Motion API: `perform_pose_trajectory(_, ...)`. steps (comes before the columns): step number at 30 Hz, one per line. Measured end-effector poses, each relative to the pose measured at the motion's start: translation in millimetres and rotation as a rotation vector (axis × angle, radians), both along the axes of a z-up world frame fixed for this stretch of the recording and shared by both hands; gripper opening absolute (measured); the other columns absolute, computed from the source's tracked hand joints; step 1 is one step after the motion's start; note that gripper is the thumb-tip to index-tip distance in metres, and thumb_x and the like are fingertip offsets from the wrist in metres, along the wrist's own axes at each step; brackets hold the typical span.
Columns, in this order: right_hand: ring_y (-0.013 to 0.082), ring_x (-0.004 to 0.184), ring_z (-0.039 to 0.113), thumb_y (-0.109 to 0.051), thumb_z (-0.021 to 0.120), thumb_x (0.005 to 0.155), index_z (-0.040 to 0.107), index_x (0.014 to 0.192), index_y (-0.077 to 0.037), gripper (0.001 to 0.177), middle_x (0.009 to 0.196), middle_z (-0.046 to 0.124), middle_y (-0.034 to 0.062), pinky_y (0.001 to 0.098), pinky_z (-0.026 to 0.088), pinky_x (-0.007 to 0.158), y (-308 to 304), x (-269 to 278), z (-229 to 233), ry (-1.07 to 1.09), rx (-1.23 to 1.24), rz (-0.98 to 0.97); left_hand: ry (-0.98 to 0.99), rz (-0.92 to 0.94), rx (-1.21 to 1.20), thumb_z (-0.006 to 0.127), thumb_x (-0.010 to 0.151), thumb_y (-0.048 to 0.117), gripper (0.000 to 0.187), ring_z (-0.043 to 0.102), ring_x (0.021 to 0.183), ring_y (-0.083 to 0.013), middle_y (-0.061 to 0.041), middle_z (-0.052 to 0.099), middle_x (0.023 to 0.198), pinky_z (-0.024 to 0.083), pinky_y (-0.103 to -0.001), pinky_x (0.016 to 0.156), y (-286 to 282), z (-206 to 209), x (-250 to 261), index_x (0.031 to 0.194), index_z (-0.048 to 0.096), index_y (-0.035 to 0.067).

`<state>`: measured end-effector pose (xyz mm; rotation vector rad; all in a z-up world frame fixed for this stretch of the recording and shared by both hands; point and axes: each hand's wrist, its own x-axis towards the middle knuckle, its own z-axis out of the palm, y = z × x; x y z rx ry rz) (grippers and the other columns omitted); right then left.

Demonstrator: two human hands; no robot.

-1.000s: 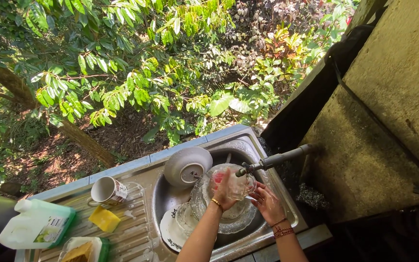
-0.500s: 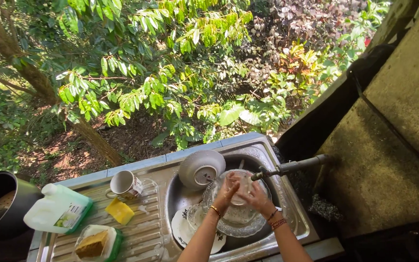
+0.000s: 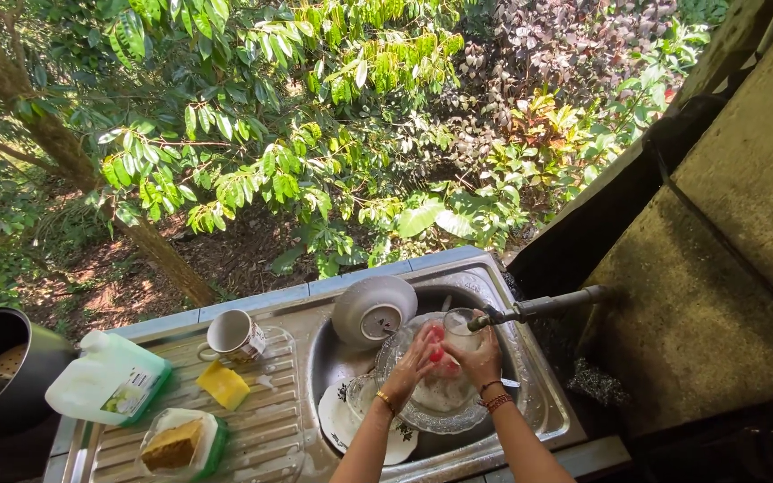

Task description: Washing and rinsing dishes in an outdoor sink and placing them in a drying rack.

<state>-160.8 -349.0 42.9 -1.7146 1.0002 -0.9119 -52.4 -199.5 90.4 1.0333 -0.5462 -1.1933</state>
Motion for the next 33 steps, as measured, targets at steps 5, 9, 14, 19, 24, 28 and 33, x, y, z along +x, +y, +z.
perform_pose_trajectory(5, 0.0212, 0.115, 0.065, -0.06, 0.091, 0.05, 0.055, 0.143, -0.017, 0.108, 0.125, 0.07, 0.0079, 0.0396, 0.05, 0.104, 4, -12, 19, 0.084, -0.079, 0.032, -0.002, 0.0, 0.134, 0.035, 0.106, 0.035, 0.051, 0.058, 0.136, -0.0256, -0.006, 0.045, 0.163, 0.049, -0.044, 0.114, 62, 0, -1, 0.156, 0.041, 0.026)
perform_pose_trajectory(9, 0.0288, 0.139, 0.051, -0.03, 0.098, 0.056, 0.044, 0.15, -0.009, 0.111, 0.147, 0.056, 0.0168, 0.0407, 0.042, 0.116, -1, -14, 17, -0.02, -0.03, 0.038, 0.024, 0.028, 0.16, 0.034, 0.102, 0.05, 0.064, 0.051, 0.143, -0.0315, -0.012, 0.042, 0.164, 0.042, -0.044, 0.119, 111, -14, 1, 0.16, 0.032, 0.022)
perform_pose_trajectory(14, 0.0186, 0.097, 0.066, -0.037, 0.101, 0.054, 0.062, 0.112, -0.02, 0.072, 0.111, 0.07, -0.001, 0.0348, 0.054, 0.08, 4, -29, 9, 0.215, -0.014, -0.082, 0.211, 0.252, 0.221, 0.033, 0.096, 0.052, 0.072, 0.05, 0.146, -0.0343, -0.014, 0.043, 0.164, 0.035, -0.05, 0.121, 164, -18, 11, 0.16, 0.032, 0.02)
perform_pose_trajectory(19, 0.0231, 0.116, 0.065, -0.03, 0.099, 0.058, 0.055, 0.132, -0.019, 0.087, 0.128, 0.067, 0.0059, 0.0386, 0.052, 0.097, 6, -33, 6, 0.192, 0.04, 0.001, 0.306, 0.33, 0.226, 0.033, 0.096, 0.05, 0.07, 0.052, 0.144, -0.0325, -0.013, 0.049, 0.162, 0.035, -0.046, 0.118, 196, -60, 20, 0.16, 0.038, 0.022)
perform_pose_trajectory(24, 0.0262, 0.123, 0.055, -0.029, 0.099, 0.058, 0.049, 0.141, -0.01, 0.099, 0.128, 0.061, 0.0122, 0.0424, 0.046, 0.107, 11, -16, -15, 0.082, 0.08, 0.05, 0.354, 0.365, 0.224, 0.036, 0.097, 0.047, 0.067, 0.055, 0.141, -0.0322, -0.014, 0.054, 0.159, 0.041, -0.042, 0.109, 205, -90, 20, 0.158, 0.042, 0.019)
perform_pose_trajectory(28, 0.0227, 0.126, 0.056, -0.024, 0.098, 0.058, 0.049, 0.148, -0.024, 0.103, 0.14, 0.059, 0.0094, 0.0369, 0.047, 0.105, 32, -5, 23, 0.018, 0.174, 0.112, 0.334, 0.323, 0.247, 0.035, 0.098, 0.047, 0.068, 0.054, 0.143, -0.0306, -0.013, 0.053, 0.16, 0.038, -0.042, 0.113, 211, -87, 16, 0.158, 0.041, 0.019)
perform_pose_trajectory(33, 0.0195, 0.116, 0.059, -0.027, 0.098, 0.059, 0.054, 0.144, -0.022, 0.096, 0.133, 0.063, 0.0034, 0.035, 0.049, 0.1, 44, -2, 31, 0.03, 0.104, 0.159, 0.375, 0.291, 0.243, 0.039, 0.097, 0.046, 0.068, 0.054, 0.142, -0.0327, -0.013, 0.051, 0.161, 0.04, -0.044, 0.113, 225, -103, 15, 0.159, 0.038, 0.018)
